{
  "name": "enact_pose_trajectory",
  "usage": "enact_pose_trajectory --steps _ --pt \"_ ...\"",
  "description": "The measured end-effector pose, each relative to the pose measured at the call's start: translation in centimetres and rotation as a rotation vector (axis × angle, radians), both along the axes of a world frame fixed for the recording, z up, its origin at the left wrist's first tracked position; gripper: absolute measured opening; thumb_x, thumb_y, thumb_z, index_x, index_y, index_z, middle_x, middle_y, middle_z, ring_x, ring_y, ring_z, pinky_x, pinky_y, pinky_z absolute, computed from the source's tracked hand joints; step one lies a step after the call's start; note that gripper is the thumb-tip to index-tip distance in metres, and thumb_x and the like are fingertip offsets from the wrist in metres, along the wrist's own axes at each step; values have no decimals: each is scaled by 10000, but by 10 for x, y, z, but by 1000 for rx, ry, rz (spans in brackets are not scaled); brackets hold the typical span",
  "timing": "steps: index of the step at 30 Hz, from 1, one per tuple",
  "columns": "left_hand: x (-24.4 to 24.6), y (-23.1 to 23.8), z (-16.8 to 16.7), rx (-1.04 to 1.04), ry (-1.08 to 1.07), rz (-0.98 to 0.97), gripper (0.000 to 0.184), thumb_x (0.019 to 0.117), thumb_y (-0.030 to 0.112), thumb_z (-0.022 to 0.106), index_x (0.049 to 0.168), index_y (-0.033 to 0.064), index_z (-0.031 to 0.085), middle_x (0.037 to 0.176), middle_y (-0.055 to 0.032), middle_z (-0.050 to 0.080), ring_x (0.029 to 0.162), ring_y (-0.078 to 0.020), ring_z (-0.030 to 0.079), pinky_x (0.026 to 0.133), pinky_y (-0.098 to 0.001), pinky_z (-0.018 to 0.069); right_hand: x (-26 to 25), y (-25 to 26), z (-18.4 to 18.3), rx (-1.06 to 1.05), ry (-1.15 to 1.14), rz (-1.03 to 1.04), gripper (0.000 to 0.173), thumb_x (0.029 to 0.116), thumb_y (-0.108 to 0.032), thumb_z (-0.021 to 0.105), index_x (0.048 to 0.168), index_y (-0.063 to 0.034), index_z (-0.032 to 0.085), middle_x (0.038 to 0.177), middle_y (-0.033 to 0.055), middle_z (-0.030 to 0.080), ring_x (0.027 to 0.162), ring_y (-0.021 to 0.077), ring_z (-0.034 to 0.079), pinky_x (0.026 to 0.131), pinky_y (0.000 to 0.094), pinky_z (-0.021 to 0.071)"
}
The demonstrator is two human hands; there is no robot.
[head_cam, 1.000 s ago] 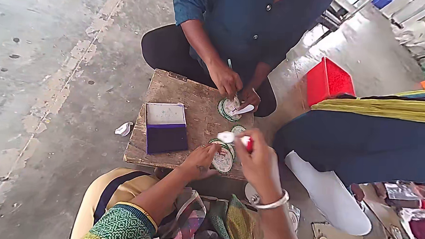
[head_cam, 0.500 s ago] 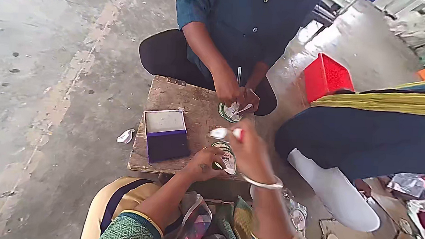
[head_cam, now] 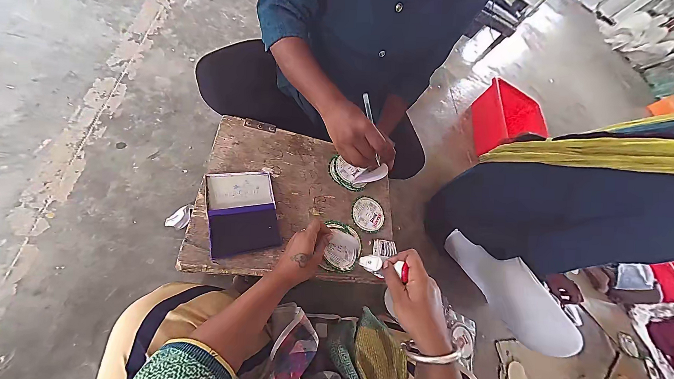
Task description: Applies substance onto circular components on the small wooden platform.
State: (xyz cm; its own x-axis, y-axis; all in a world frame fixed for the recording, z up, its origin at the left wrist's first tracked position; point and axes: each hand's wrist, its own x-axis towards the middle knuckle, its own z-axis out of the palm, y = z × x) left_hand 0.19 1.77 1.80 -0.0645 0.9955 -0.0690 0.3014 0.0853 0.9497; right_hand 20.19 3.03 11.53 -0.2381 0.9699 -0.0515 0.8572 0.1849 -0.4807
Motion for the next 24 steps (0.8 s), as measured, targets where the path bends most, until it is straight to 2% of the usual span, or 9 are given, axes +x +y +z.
enact_pose_trajectory --steps 2,5,9,11,13,14,17,20,24 --pt "6 -1 2 -1 132 42 320 1087 173 465 1226 -78 606 944 -237 703 911 -386 704 863 -540 534 -12 1 -5 -59 -45 1 278 1027 -240 558 1156 -7 637 773 134 652 676 309 643 615 517 498" --pt "12 -1 0 58 244 116 312 1082 160 473 1215 -84 614 899 -251 713 866 -433 720 811 -576 546 -30 2 -9 -36 -100 3 254 1033 -238 555 1139 -24 643 778 127 668 699 314 665 627 506 501" --pt "15 1 -4 110 271 170 321 1067 78 457 1320 -43 612 997 -277 725 900 -470 722 812 -602 547 -54 1 -5 30 -178 33 266 1019 -217 585 1142 7 657 848 182 714 766 376 714 654 551 534" --pt "12 2 -2 100 269 105 337 1033 2 440 1287 7 662 1073 -268 718 925 -468 714 803 -616 540 -72 0 -19 -44 -282 40 280 1019 -197 587 1196 15 638 935 208 725 869 405 724 728 567 543" --pt "4 3 2 73 253 -13 369 985 -65 446 1194 40 732 1206 -231 705 1060 -430 698 881 -603 527 -79 -4 -38 70 -297 20 232 977 -162 628 1123 15 662 841 187 720 787 387 733 639 521 550" --pt "-2 4 4 68 257 -87 392 980 -76 442 1198 52 742 1252 -219 692 1117 -410 684 928 -588 518 -78 -5 -39 67 -292 9 240 987 -167 617 1134 17 659 844 187 722 789 388 734 644 521 551" --pt "-23 8 6 64 266 -352 397 1010 -8 464 1361 14 648 1404 -224 607 1277 -371 607 1074 -531 457 -61 -2 -27 117 -135 -68 289 1003 -179 603 1167 56 647 911 221 724 820 412 725 692 577 552" --pt "-26 10 -3 146 303 -479 393 969 142 679 1327 -19 658 1428 -215 594 1323 -371 575 1095 -541 440 -38 2 -13 275 -9 -158 247 993 -168 602 1099 52 636 791 175 687 691 335 686 618 524 526" --pt "-28 16 2 165 358 -504 321 1011 190 633 1256 -1 712 1348 -208 655 1286 -390 601 1069 -566 449 -22 6 -8 172 0 -168 254 1019 -199 568 1120 28 622 779 133 652 682 276 644 622 478 502"
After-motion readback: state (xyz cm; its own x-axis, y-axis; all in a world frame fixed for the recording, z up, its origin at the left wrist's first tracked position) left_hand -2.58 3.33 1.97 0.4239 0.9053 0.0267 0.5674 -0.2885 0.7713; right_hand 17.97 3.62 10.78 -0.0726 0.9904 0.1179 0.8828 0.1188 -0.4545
